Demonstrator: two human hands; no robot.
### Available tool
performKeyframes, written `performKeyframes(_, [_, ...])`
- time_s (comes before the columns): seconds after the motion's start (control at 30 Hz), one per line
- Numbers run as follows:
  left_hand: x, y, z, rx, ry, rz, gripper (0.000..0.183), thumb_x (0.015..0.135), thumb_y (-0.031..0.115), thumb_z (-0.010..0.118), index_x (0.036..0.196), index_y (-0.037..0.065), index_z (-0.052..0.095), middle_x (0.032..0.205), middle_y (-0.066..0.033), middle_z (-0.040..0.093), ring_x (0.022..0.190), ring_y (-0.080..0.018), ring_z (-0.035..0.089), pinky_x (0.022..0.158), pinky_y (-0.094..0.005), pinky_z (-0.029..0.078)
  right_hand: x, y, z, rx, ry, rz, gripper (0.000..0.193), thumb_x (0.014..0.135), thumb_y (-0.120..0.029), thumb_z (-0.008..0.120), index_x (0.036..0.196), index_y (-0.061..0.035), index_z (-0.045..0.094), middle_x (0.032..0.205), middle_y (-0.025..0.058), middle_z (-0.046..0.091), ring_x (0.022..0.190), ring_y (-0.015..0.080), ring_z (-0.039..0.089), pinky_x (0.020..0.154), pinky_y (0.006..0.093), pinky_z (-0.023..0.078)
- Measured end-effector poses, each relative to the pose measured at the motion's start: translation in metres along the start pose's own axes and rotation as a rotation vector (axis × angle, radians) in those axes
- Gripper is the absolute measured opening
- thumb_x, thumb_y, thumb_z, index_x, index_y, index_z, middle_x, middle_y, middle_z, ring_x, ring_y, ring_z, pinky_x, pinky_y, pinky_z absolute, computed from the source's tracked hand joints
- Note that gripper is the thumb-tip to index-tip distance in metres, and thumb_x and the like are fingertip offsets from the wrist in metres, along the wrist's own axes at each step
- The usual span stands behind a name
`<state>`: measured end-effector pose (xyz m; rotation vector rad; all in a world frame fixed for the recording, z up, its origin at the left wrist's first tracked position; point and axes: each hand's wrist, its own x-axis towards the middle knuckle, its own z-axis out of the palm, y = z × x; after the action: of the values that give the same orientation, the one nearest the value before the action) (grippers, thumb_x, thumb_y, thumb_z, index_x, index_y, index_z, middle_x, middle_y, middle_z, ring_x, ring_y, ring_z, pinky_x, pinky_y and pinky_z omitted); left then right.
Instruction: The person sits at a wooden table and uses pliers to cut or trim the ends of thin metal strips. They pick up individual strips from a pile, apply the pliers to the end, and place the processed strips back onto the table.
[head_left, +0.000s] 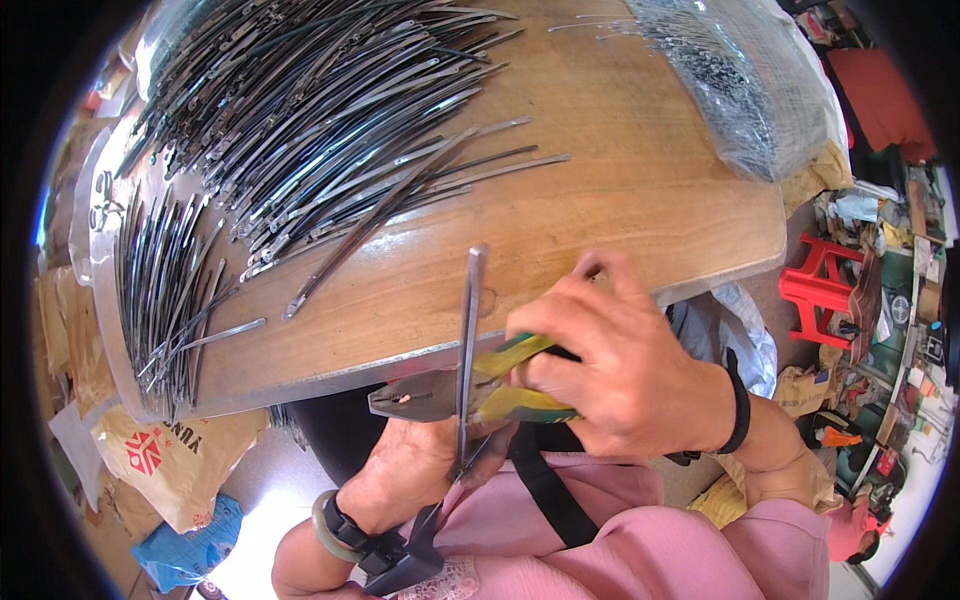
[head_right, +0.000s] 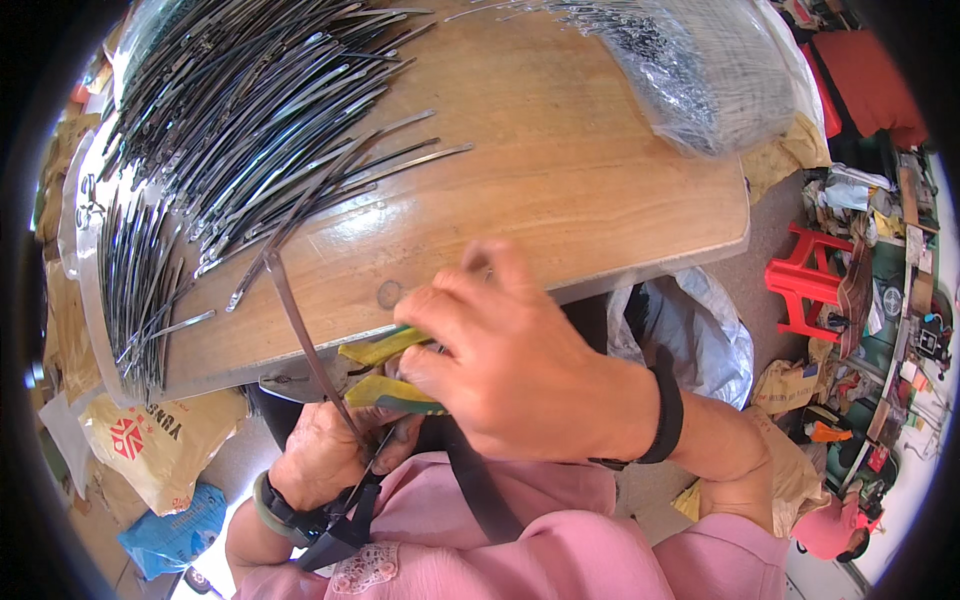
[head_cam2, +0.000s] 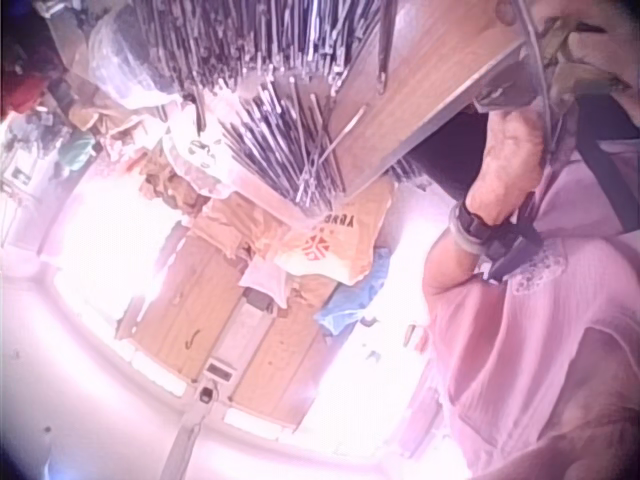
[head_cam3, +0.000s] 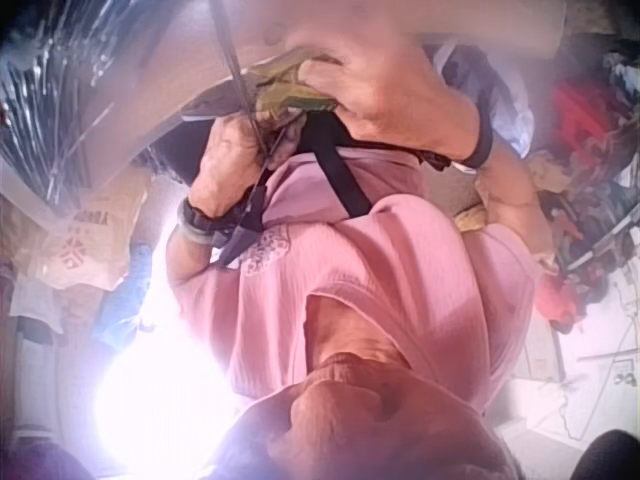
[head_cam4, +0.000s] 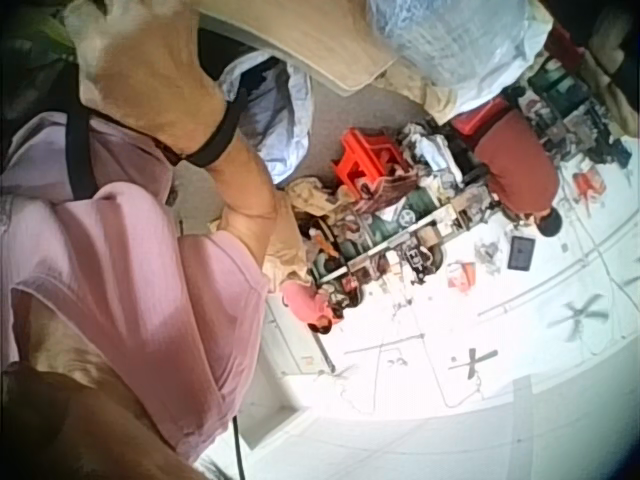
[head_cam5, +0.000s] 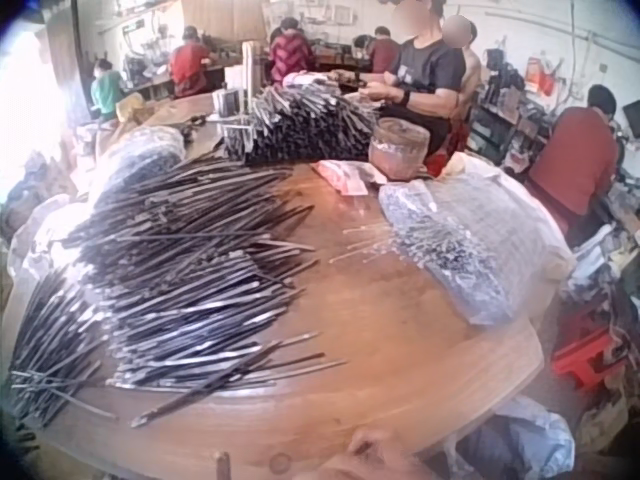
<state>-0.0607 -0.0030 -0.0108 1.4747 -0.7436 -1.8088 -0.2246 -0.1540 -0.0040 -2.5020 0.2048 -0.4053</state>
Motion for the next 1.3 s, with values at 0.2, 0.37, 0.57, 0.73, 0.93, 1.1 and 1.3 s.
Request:
performKeyframes(0.2, [-0.003,-0.005,0.011,-0.968,0.085,-0.115,0.019,0.094,0.019,0.065,0.098,0.000,0.061,0.065,-0.0064,0.052,0.043,-0.0125,0.042,0.040,-0.0243,0.029,-0.016,0.005,-0.036,-0.109,0.126,0.186,0.025,0.063,-0.004,0.077,0.080,0.0012,0.061,0.098,0.0131,0.059,0.086,0.0315,0.058,0.075,0.0413,0.044])
performKeyframes(0.37, [-0.003,0.004,0.012,-1.093,0.029,-0.017,0.019,0.095,0.018,0.063,0.098,0.000,0.059,0.061,-0.0056,0.049,0.039,-0.0108,0.036,0.038,-0.0248,0.025,-0.044,-0.011,-0.023,0.201,-0.012,0.323,0.024,0.067,-0.008,0.082,0.081,0.0031,0.067,0.101,0.0173,0.061,0.083,0.0321,0.063,0.070,0.0366,0.051])
performKeyframes(0.57, [-0.008,0.005,0.024,-0.752,0.325,0.203,0.013,0.094,0.012,0.062,0.098,0.001,0.057,0.060,-0.0070,0.051,0.040,-0.0102,0.037,0.038,-0.0236,0.027,-0.051,-0.019,-0.019,0.374,-0.042,0.418,0.026,0.070,-0.008,0.081,0.092,0.0017,0.071,0.107,0.0156,0.062,0.087,0.0283,0.065,0.071,0.0348,0.052])
performKeyframes(0.73, [-0.010,0.002,0.031,-0.187,0.530,0.403,0.011,0.093,0.006,0.062,0.097,-0.002,0.056,0.065,-0.0053,0.057,0.049,-0.0069,0.044,0.044,-0.0209,0.034,-0.057,-0.017,-0.014,0.434,-0.032,0.406,0.037,0.064,-0.004,0.081,0.099,-0.0016,0.070,0.107,0.0136,0.062,0.080,0.0295,0.065,0.068,0.0352,0.053])
performKeyframes(0.93, [-0.007,-0.008,0.030,-0.100,0.590,0.497,0.010,0.087,-0.006,0.066,0.094,-0.001,0.061,0.071,0.0005,0.061,0.061,-0.0026,0.048,0.056,-0.0172,0.039,-0.062,-0.019,-0.008,0.448,-0.077,0.435,0.039,0.065,-0.006,0.081,0.102,-0.0026,0.070,0.109,0.0124,0.061,0.085,0.0293,0.064,0.071,0.0362,0.053])
performKeyframes(1.1, [-0.009,-0.005,0.025,-0.177,0.543,0.423,0.007,0.089,-0.001,0.067,0.092,-0.001,0.060,0.069,-0.0004,0.060,0.058,-0.0040,0.047,0.053,-0.0177,0.037,-0.056,-0.021,-0.009,0.393,-0.118,0.388,0.040,0.066,-0.010,0.081,0.105,-0.0045,0.070,0.111,0.0115,0.061,0.091,0.0293,0.062,0.076,0.0369,0.052])
performKeyframes(1.3, [-0.004,-0.004,0.018,-0.891,0.148,0.212,0.021,0.089,0.016,0.070,0.098,0.003,0.057,0.058,-0.0088,0.049,0.040,-0.0124,0.036,0.038,-0.0254,0.025,-0.048,-0.022,-0.013,0.439,-0.092,0.382,0.029,0.079,-0.021,0.079,0.096,0.0012,0.072,0.111,0.0159,0.062,0.092,0.0291,0.065,0.079,0.0333,0.052])
